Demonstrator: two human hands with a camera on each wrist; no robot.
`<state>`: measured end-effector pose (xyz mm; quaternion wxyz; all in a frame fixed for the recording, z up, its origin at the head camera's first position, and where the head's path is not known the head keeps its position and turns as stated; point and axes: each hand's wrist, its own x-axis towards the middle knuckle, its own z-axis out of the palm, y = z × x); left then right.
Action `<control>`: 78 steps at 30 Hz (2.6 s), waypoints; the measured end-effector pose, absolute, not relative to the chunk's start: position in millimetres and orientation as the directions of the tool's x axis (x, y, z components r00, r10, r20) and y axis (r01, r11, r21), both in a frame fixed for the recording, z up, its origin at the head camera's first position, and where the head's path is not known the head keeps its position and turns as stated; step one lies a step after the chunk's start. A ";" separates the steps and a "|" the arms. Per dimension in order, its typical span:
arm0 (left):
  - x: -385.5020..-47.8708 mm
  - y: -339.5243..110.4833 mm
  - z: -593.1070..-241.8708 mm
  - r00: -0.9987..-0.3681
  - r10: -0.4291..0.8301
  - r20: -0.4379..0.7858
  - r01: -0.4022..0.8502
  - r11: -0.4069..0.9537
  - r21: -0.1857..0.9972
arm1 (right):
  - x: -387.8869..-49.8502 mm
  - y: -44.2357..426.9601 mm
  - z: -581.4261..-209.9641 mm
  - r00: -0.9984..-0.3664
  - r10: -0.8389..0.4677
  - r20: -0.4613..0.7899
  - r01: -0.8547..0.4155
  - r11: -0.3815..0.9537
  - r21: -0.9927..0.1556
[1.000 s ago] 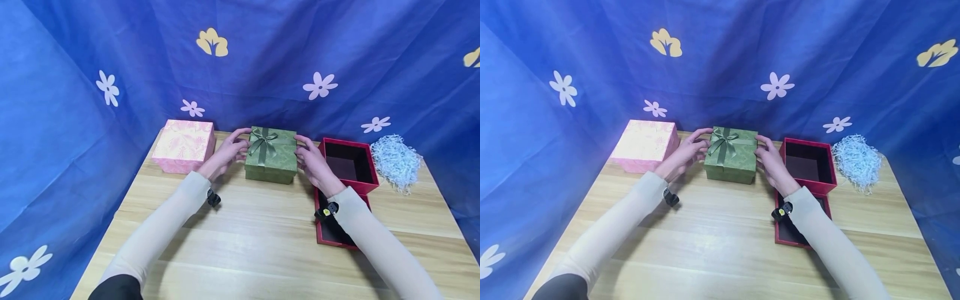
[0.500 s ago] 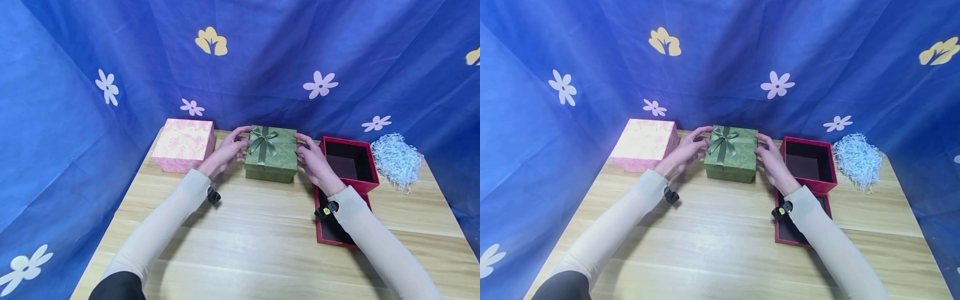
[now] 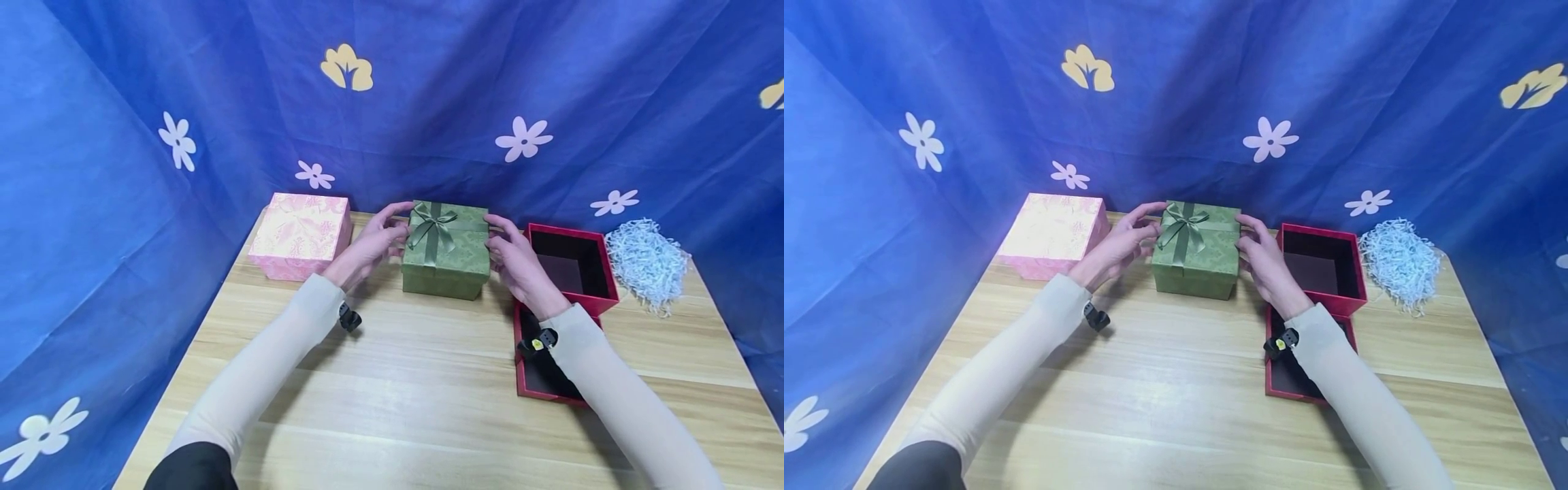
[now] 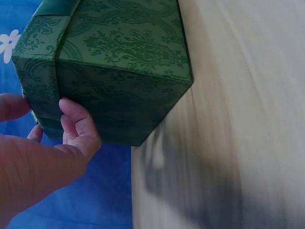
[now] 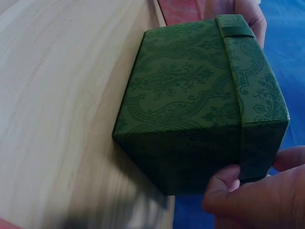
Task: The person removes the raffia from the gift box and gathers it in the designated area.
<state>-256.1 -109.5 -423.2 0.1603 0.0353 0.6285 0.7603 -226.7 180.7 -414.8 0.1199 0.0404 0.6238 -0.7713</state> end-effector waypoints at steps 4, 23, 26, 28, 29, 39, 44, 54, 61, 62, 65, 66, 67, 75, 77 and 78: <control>-253.4 -108.6 -416.9 -0.951 0.278 -0.138 -0.186 -0.156 0.970 | -224.3 181.5 -409.2 -0.971 -0.135 -0.197 0.221 -0.193 -0.956; -229.4 -102.1 -384.4 -0.946 0.234 -0.223 -0.258 -0.130 0.958 | -207.4 189.4 -392.2 -0.980 -0.127 -0.157 0.178 -0.180 -0.967; -223.6 -102.2 -380.1 -0.942 0.234 -0.242 -0.271 -0.102 0.957 | -201.1 193.9 -388.2 -0.973 -0.144 -0.178 0.207 -0.217 -0.954; -220.2 -103.4 -378.2 -0.940 0.241 -0.241 -0.274 -0.110 0.955 | -197.8 197.0 -387.0 -0.968 -0.163 -0.191 0.228 -0.254 -0.940; -218.5 -104.3 -377.3 -0.939 0.247 -0.239 -0.275 -0.121 0.954 | -196.3 198.5 -386.6 -0.965 -0.174 -0.195 0.237 -0.266 -0.934; -208.6 -110.5 -372.3 -0.940 0.240 -0.242 -0.293 -0.207 0.934 | -187.0 208.7 -384.6 -0.943 -0.254 -0.215 0.291 -0.312 -0.904; -205.3 -111.1 -369.4 -0.950 0.228 -0.215 -0.263 -0.203 0.943 | -185.0 210.9 -379.9 -0.945 -0.235 -0.228 0.297 -0.323 -0.898; -194.4 -117.2 -360.9 -0.959 0.218 -0.180 -0.183 0.003 0.983 | -171.5 218.0 -370.4 -0.966 -0.155 -0.209 0.225 -0.101 -0.969; -177.1 -119.5 -351.4 -0.942 0.305 -0.140 -0.154 -0.020 0.988 | -158.4 219.6 -366.8 -0.978 -0.158 -0.133 0.134 0.008 -0.991; -175.0 -119.9 -350.5 -0.940 0.312 -0.136 -0.149 -0.019 0.989 | -156.2 220.2 -366.0 -0.979 -0.161 -0.127 0.128 0.002 -0.992; -169.7 -120.0 -347.3 -0.934 0.332 -0.131 -0.147 -0.023 0.989 | -148.7 222.5 -363.0 -0.978 -0.178 -0.109 0.110 0.003 -0.994; -168.1 -120.1 -346.4 -0.933 0.336 -0.131 -0.146 -0.022 0.989 | -146.0 223.3 -362.0 -0.977 -0.185 -0.104 0.105 0.004 -0.994; -166.3 -120.3 -345.1 -0.932 0.339 -0.130 -0.146 -0.022 0.989 | -143.4 224.2 -361.2 -0.976 -0.195 -0.099 0.099 0.011 -0.995; -150.7 -119.8 -337.4 -0.919 0.375 -0.123 -0.158 -0.065 0.985 | -123.7 228.3 -358.6 -0.964 -0.258 -0.066 0.073 -0.019 -0.997; -146.2 -119.2 -337.0 -0.921 0.368 -0.123 -0.170 -0.098 0.980 | -119.5 229.0 -358.9 -0.961 -0.271 -0.057 0.070 -0.035 -0.997; -144.0 -118.9 -337.2 -0.925 0.360 -0.125 -0.175 -0.111 0.978 | -117.5 229.4 -359.1 -0.958 -0.281 -0.057 0.073 -0.046 -0.996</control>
